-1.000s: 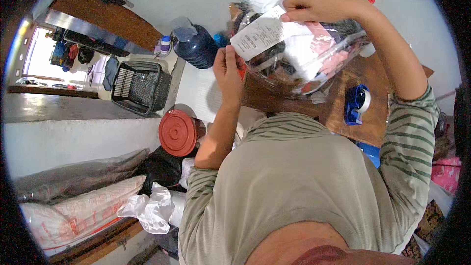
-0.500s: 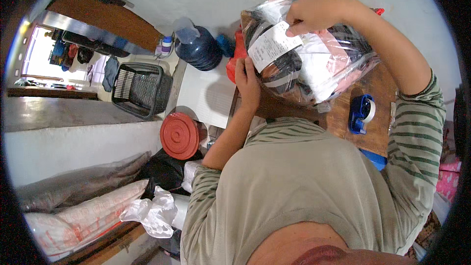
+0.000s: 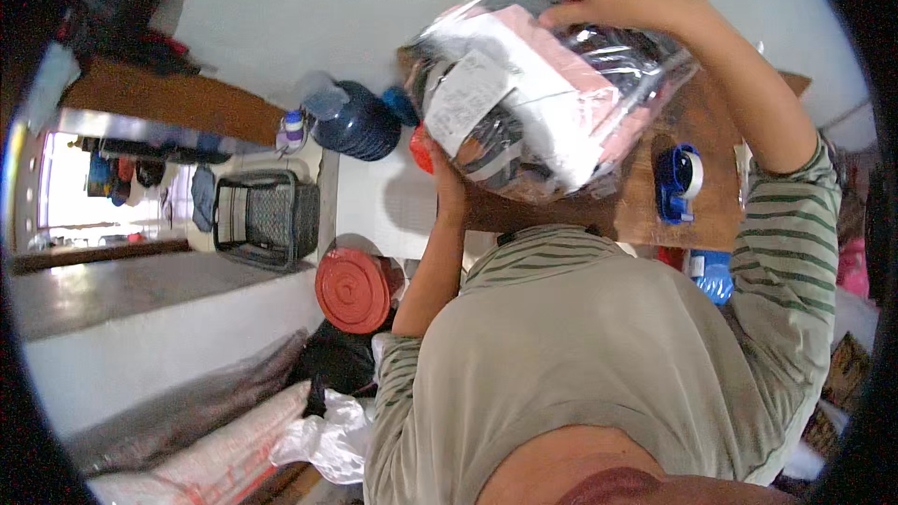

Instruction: The person packages a stack of folded clothes into a large plastic bag by hand, sprays the contents with a spray bottle, and seals the bag with adhesive tape and a paper label at a folding station.

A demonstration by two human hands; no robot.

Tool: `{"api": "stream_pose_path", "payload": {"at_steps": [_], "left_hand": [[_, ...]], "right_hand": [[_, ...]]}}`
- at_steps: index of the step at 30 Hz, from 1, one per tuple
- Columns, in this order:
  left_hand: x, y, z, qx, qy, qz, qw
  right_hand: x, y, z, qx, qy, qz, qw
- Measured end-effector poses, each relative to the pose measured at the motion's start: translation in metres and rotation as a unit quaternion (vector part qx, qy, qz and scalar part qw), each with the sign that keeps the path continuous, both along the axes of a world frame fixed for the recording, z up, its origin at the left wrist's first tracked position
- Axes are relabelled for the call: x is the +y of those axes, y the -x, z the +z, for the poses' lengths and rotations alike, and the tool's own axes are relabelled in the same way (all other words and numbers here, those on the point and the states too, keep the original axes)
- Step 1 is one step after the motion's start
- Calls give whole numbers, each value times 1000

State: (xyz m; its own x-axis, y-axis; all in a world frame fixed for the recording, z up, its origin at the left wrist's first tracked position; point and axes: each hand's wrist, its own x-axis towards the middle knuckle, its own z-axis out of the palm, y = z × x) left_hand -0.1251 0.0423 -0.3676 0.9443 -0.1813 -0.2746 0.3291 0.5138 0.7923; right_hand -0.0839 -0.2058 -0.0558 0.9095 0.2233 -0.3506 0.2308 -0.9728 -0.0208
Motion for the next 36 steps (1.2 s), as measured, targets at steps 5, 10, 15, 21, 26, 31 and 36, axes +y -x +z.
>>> {"api": "stream_pose_path", "payload": {"at_steps": [5,10,15,21,26,31,36], "left_hand": [[28,-23,-42,-156,-178,-4,972],[-3,-26,78,-66,-34,6,997],[29,-46,2,-205,-159,-32,965],[35,-39,1,-193,-184,-56,962],[38,-37,4,-198,-206,-46,957],[42,-33,8,-198,-230,-32,952],[40,-29,7,-198,-242,-25,950]], "right_hand": [[-106,109,-29,-197,-275,-209,918],[-238,259,-209,-262,-150,-437,848],[-155,348,-325,-141,-281,-486,816],[-87,313,-408,-413,-375,-485,673],[-122,278,-384,-393,-275,-592,648],[-216,216,-380,-411,-248,-612,628],[-302,164,-384,-383,-329,-528,683]]}}
